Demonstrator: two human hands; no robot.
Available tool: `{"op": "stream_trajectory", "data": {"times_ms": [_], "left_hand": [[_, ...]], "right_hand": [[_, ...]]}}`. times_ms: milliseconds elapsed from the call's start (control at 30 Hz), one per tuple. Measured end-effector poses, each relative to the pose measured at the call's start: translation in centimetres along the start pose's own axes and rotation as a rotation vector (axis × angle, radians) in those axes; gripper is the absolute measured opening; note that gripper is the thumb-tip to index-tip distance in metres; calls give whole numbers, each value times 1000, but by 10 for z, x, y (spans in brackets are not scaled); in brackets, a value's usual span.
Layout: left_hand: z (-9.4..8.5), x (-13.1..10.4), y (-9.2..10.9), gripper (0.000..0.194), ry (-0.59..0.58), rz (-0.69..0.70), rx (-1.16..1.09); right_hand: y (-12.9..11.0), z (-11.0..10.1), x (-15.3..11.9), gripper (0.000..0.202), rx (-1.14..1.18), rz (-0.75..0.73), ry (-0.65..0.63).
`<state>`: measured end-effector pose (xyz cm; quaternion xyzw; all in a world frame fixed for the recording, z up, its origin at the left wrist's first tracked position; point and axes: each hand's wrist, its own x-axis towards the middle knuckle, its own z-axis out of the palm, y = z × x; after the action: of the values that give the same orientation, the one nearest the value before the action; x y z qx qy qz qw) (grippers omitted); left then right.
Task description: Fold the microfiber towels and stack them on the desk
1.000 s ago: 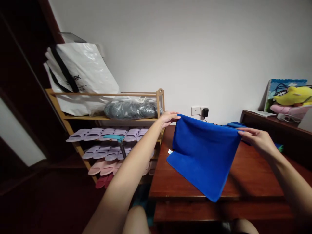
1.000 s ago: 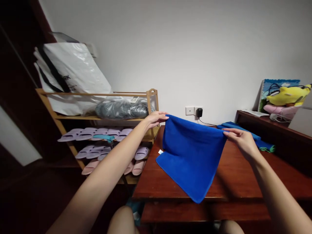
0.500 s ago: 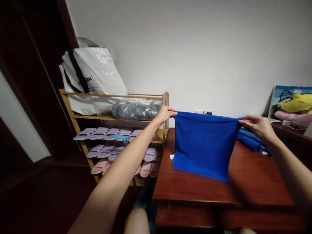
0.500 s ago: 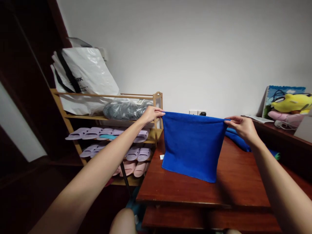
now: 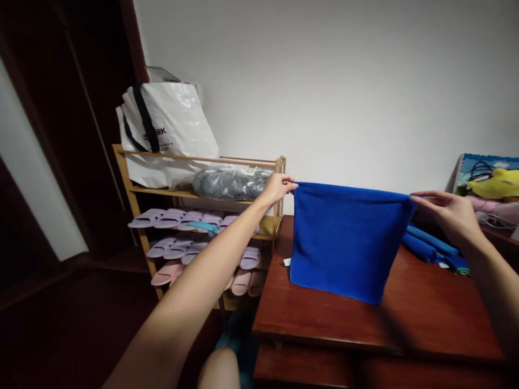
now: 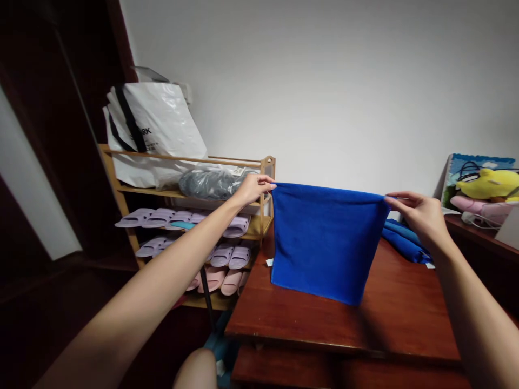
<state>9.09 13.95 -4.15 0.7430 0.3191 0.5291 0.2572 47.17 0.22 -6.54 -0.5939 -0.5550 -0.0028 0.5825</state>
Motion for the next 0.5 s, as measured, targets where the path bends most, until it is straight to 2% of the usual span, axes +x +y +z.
{"op": "stream_trajectory", "data": {"times_ms": [100,233,367,500], "left_hand": [[-6,1,6,6,49,30,13],[-13,-1,16,8,97,71,19],[-21,-7,29,9,99,96,18],[-27,-15,41,9,97,120,19]], "right_hand": [[-13,-2,-3,44,68,-20,24],[-21,-3,-4,42,37,-107,74],[-27,-4,-4,43,100,-159,112],[-32,-7,-7,42,133,-142,157]]}}
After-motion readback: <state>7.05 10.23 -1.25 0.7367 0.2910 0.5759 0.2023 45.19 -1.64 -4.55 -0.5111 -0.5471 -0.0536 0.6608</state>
